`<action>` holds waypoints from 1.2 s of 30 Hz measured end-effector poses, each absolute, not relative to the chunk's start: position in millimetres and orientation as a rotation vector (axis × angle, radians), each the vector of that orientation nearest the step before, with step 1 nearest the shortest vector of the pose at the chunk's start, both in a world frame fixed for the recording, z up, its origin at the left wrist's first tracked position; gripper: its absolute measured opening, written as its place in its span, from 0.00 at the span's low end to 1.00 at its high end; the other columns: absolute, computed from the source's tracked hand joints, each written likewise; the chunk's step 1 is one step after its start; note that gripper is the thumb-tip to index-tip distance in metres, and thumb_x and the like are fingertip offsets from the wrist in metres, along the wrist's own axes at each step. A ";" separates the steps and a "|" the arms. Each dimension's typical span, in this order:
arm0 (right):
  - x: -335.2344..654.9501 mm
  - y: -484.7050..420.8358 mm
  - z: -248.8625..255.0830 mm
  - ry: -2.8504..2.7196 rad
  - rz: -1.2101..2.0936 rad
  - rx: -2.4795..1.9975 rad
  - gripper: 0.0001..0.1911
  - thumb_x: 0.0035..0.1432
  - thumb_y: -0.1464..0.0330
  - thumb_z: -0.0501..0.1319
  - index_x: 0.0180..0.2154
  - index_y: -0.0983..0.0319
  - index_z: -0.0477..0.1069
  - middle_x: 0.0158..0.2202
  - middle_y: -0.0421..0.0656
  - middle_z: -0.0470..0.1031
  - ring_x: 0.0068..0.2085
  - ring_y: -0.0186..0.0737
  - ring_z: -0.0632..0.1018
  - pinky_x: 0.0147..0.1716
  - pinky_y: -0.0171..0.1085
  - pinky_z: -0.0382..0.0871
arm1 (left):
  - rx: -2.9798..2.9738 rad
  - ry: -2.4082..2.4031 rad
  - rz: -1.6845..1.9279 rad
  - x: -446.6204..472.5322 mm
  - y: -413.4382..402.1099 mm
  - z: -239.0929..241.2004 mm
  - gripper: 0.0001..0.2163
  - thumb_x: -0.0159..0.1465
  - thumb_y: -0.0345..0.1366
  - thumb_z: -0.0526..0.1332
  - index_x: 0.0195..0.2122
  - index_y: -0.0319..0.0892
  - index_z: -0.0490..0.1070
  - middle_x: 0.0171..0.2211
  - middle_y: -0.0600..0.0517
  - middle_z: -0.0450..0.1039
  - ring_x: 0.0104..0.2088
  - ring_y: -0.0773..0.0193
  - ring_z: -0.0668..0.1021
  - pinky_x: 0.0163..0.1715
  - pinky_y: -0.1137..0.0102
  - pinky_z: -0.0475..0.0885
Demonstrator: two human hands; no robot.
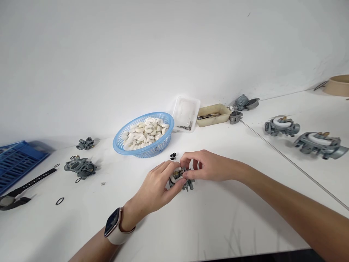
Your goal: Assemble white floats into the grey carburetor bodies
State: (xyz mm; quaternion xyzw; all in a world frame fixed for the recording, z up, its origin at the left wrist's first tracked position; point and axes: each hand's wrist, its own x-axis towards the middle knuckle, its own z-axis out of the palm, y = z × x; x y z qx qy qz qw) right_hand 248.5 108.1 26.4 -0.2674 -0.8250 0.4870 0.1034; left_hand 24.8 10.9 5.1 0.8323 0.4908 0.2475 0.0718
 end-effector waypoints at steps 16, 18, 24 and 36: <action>248.6 109.5 23.0 -2.431 1.430 -0.791 0.18 0.65 0.49 0.65 0.47 0.54 0.75 0.46 0.42 0.80 0.40 0.43 0.77 0.43 0.44 0.71 | 2.500 1.478 0.748 24.7 10.6 5.5 0.10 0.75 0.42 0.59 0.52 0.45 0.70 0.41 0.49 0.77 0.39 0.55 0.80 0.38 0.60 0.75; 248.6 110.7 20.4 -2.438 1.419 -0.791 0.19 0.65 0.48 0.65 0.47 0.54 0.75 0.46 0.42 0.80 0.40 0.43 0.77 0.43 0.44 0.71 | 2.499 1.475 0.748 24.7 10.5 5.9 0.09 0.75 0.42 0.59 0.52 0.45 0.70 0.41 0.49 0.77 0.38 0.55 0.80 0.37 0.60 0.75; 248.9 111.1 19.7 -2.444 1.412 -0.791 0.18 0.66 0.49 0.64 0.47 0.53 0.75 0.47 0.42 0.80 0.40 0.42 0.77 0.43 0.43 0.71 | 2.498 1.478 0.737 24.8 10.8 6.6 0.10 0.75 0.42 0.59 0.53 0.45 0.70 0.41 0.49 0.78 0.38 0.55 0.80 0.38 0.60 0.75; 248.0 110.4 20.2 -2.442 1.419 -0.777 0.17 0.68 0.50 0.64 0.48 0.54 0.74 0.46 0.42 0.80 0.40 0.42 0.77 0.42 0.43 0.71 | 2.481 1.490 0.705 24.5 10.8 5.9 0.10 0.76 0.42 0.58 0.54 0.46 0.69 0.42 0.49 0.78 0.39 0.55 0.80 0.39 0.61 0.75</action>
